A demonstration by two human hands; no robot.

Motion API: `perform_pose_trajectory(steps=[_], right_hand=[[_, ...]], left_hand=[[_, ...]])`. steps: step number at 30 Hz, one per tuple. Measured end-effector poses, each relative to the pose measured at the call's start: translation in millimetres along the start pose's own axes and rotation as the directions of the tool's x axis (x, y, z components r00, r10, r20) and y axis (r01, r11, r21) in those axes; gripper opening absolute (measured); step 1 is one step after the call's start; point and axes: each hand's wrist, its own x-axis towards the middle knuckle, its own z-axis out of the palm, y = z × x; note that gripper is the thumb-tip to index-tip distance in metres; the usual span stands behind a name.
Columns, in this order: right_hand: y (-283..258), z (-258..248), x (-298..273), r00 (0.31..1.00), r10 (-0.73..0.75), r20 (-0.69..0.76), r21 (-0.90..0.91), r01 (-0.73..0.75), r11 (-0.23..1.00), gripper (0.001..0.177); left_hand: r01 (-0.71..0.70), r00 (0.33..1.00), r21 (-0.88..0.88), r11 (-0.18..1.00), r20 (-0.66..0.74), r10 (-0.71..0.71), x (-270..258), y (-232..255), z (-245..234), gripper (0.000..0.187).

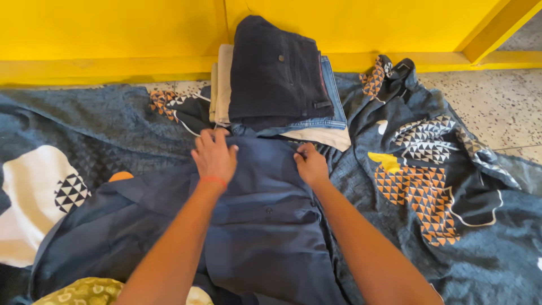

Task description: The person folds a dark blue shirt on a patterned floor covering, smoothing and aligning the fabric, then folding the sleeves and body into a compact rectangle. The person then picks up a beige shirt and begins to fold it.

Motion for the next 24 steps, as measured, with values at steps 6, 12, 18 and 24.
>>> perform_pose_trajectory(steps=[6, 12, 18, 24], right_hand=[[-60.7, -45.9, -93.2, 0.893, -0.434, -0.12, -0.195, 0.408, 0.892, 0.025], [-90.9, -64.1, -227.1, 0.63, -0.611, 0.48, -0.06, 0.718, 0.693, 0.053], [-78.7, -81.1, -255.8, 0.472, -0.554, 0.685, 0.202, 0.608, 0.768, 0.049], [-83.6, -109.8, -237.2, 0.721, -0.306, 0.622, -0.136, 0.484, 0.865, 0.068]], left_hand=[[-0.182, 0.769, -0.102, 0.978, 0.605, 0.206, -89.3, 24.2, -29.0, 0.01], [-0.346, 0.641, 0.097, 0.933, 0.75, 0.16, -115.9, 24.4, -30.8, 0.082], [-0.2, 0.72, 0.038, 0.979, 0.683, 0.121, -125.1, 9.5, -40.6, 0.073], [-0.216, 0.532, 0.103, 0.971, 0.846, 0.029, -161.7, 27.8, -103.3, 0.089]])
